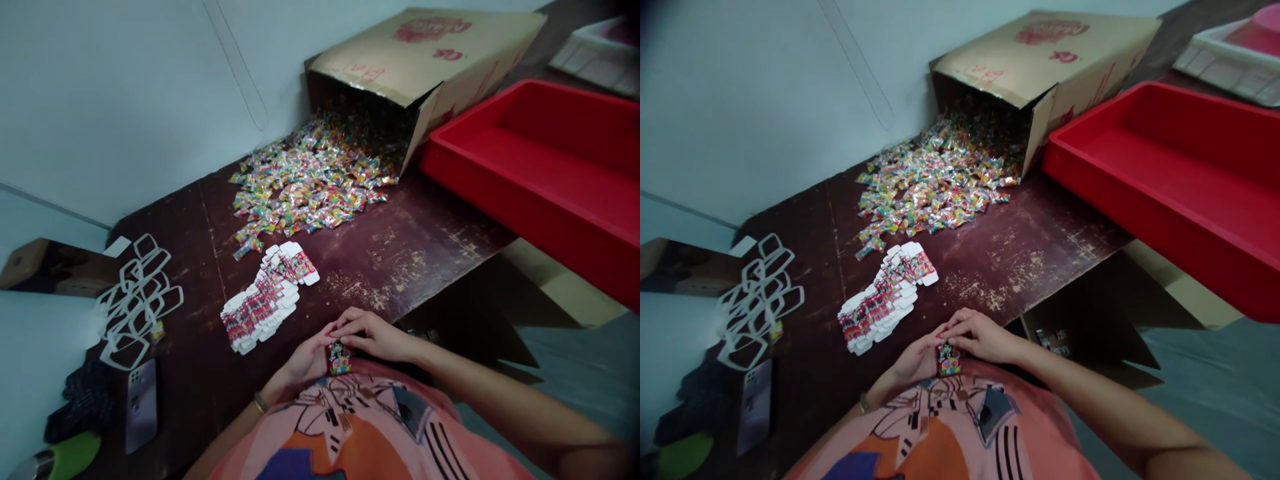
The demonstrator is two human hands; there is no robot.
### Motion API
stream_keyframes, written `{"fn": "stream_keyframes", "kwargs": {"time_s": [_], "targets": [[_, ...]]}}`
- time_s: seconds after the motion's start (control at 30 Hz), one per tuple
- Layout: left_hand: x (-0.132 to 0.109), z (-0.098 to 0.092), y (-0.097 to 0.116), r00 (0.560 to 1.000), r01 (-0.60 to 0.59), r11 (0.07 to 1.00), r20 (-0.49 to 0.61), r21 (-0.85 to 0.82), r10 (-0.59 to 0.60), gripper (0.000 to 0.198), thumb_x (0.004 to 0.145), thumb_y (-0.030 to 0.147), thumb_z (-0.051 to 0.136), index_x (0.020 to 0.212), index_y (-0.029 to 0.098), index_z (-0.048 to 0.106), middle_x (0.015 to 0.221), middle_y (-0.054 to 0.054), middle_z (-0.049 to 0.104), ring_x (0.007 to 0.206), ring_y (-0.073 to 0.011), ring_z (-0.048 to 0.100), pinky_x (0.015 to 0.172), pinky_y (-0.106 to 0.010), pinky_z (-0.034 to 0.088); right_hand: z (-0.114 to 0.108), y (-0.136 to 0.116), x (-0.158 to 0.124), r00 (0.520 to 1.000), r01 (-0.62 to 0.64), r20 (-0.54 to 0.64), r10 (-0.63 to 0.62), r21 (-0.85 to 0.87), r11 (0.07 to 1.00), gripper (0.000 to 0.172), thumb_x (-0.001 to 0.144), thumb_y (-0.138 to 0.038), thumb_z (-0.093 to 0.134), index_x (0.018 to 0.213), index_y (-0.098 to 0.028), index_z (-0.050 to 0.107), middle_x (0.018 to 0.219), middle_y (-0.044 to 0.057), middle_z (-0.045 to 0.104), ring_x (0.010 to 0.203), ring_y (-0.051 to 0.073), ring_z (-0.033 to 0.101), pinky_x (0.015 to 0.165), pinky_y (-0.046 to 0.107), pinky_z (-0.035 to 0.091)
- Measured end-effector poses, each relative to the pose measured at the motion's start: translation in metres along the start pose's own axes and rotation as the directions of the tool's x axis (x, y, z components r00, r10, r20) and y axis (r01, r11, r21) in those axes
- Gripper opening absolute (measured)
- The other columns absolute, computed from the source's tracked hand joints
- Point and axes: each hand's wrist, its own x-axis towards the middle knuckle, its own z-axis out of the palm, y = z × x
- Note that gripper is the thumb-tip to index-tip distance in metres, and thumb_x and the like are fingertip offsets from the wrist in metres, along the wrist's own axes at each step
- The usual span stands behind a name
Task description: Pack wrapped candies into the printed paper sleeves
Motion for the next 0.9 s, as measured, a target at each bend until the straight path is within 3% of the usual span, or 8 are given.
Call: {"fn": "stream_keyframes", "kwargs": {"time_s": [0.1,0.17,0.23,0.37,0.47,0.6,0.8,0.9], "targets": [[0.000,-0.004,0.009,0.979,-0.070,0.968,-0.169,0.242,0.113,0.035,0.081,0.037,0.058,0.110,0.020,0.060,0.089,-0.006,0.064,0.083,-0.0209,0.059,0.077,-0.034,0.042,-0.060,0.045,0.039,0.980,-0.110,-0.191,0.058,-0.273,0.956,0.022,0.091,-0.032,0.053,0.099,-0.024,0.072,0.105,0.005,0.066,0.099,0.017,0.058,0.090,0.029,0.044],[-0.004,-0.009,0.021,0.948,-0.112,0.851,-0.202,0.514,0.246,0.029,0.075,0.034,0.065,0.099,0.016,0.064,0.089,-0.005,0.064,0.084,-0.0193,0.056,0.078,-0.030,0.040,-0.110,0.076,0.069,0.863,-0.350,-0.494,0.106,-0.434,0.830,0.028,0.091,-0.030,0.050,0.112,-0.022,0.067,0.120,0.010,0.060,0.112,0.023,0.052,0.097,0.037,0.040],[-0.012,-0.015,0.035,0.942,-0.117,0.724,-0.155,0.680,0.299,0.027,0.068,0.027,0.072,0.091,0.016,0.064,0.083,-0.001,0.061,0.080,-0.0164,0.053,0.074,-0.026,0.038,-0.153,0.101,0.094,0.788,-0.447,-0.610,0.085,-0.471,0.761,0.041,0.091,-0.032,0.048,0.129,-0.018,0.054,0.136,0.016,0.047,0.124,0.031,0.041,0.100,0.048,0.033],[-0.036,-0.025,0.057,0.991,0.051,0.601,-0.114,0.798,0.066,0.042,0.055,0.011,0.073,0.095,0.019,0.062,0.075,0.005,0.055,0.072,-0.0130,0.048,0.066,-0.023,0.035,-0.183,0.127,0.123,0.778,-0.458,-0.627,0.021,-0.544,0.703,0.048,0.087,-0.034,0.052,0.132,-0.018,0.048,0.139,0.016,0.045,0.129,0.033,0.034,0.102,0.051,0.027],[-0.047,-0.026,0.064,0.989,0.150,0.518,-0.126,0.842,-0.082,0.033,0.054,0.011,0.073,0.085,0.017,0.064,0.074,0.004,0.057,0.073,-0.0139,0.049,0.067,-0.024,0.036,-0.168,0.130,0.129,0.795,-0.430,-0.606,-0.027,-0.595,0.679,0.031,0.088,-0.026,0.049,0.116,-0.018,0.060,0.123,0.014,0.059,0.117,0.028,0.046,0.102,0.047,0.025],[-0.039,-0.022,0.067,0.975,-0.025,0.726,-0.143,0.687,0.170,0.037,0.072,0.033,0.068,0.105,0.019,0.057,0.096,-0.003,0.061,0.082,-0.0176,0.056,0.074,-0.030,0.045,-0.119,0.114,0.107,0.824,-0.374,-0.561,-0.078,-0.642,0.669,0.025,0.090,-0.017,0.044,0.107,-0.017,0.063,0.114,0.014,0.064,0.104,0.024,0.053,0.100,0.044,0.027],[-0.007,-0.023,0.056,0.950,-0.163,0.874,-0.167,0.457,0.265,0.042,0.079,0.037,0.063,0.114,0.022,0.047,0.095,-0.007,0.061,0.081,-0.0205,0.063,0.055,-0.028,0.052,0.004,0.056,0.007,0.937,-0.177,-0.343,-0.072,-0.641,0.746,0.040,0.086,-0.035,0.057,0.124,-0.022,0.054,0.123,0.011,0.057,0.116,0.027,0.046,0.105,0.049,0.024],[0.007,-0.024,0.047,0.950,-0.195,0.878,-0.139,0.438,0.280,0.040,0.080,0.033,0.062,0.114,0.021,0.046,0.095,-0.007,0.060,0.078,-0.0187,0.063,0.053,-0.026,0.053,0.039,0.032,-0.041,0.979,-0.057,-0.192,-0.061,-0.554,0.830,0.044,0.085,-0.040,0.060,0.126,-0.027,0.053,0.124,0.010,0.056,0.117,0.029,0.045,0.106,0.053,0.024]]}}
